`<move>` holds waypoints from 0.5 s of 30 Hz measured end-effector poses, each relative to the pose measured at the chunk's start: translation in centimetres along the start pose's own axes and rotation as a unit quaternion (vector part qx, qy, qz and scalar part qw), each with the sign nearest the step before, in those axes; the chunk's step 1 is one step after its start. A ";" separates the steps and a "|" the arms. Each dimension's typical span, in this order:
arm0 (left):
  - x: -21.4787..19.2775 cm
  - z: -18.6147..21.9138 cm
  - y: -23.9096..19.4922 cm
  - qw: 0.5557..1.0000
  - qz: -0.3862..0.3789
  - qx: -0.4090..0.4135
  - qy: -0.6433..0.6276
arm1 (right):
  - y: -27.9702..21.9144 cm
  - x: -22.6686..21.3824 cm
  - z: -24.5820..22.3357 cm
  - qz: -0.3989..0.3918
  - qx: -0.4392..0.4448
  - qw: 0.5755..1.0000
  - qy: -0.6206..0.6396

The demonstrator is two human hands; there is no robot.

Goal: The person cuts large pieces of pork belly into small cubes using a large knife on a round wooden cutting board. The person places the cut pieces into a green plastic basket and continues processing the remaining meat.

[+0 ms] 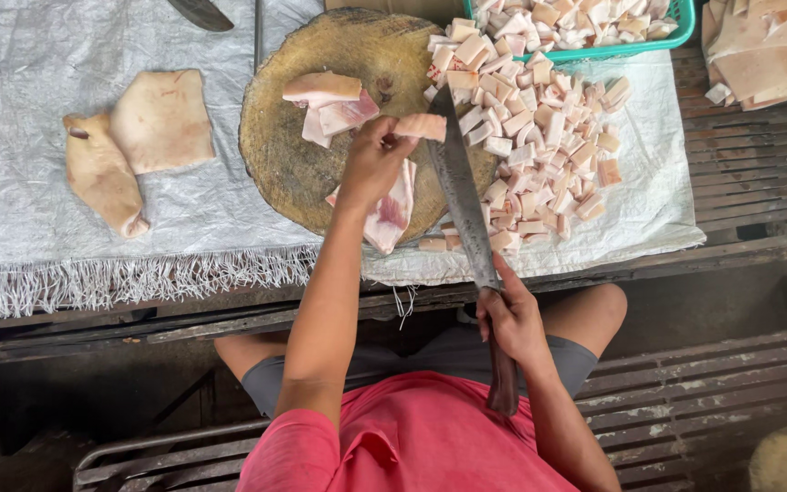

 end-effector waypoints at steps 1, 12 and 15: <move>-0.5 -0.4 -0.7 0.999 -0.019 -0.042 -0.022 | 0.0 0.3 0.1 -0.009 0.023 0.999 0.031; -4.4 3.4 -2.6 0.983 -0.009 0.064 0.173 | 3.9 8.9 -3.1 -0.121 0.015 0.992 0.036; -4.0 3.4 -1.9 0.992 -0.047 0.000 0.121 | 5.1 11.9 -3.1 -0.162 -0.003 0.987 0.023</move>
Point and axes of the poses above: each hand's wrist, its own y-axis towards the middle knuckle, its own x-axis out of the palm, z = x × y, the point moved 7 cm from there along y, towards the middle knuckle, and after that the axes turned 3 degrees about y, right-handed, at the moved point
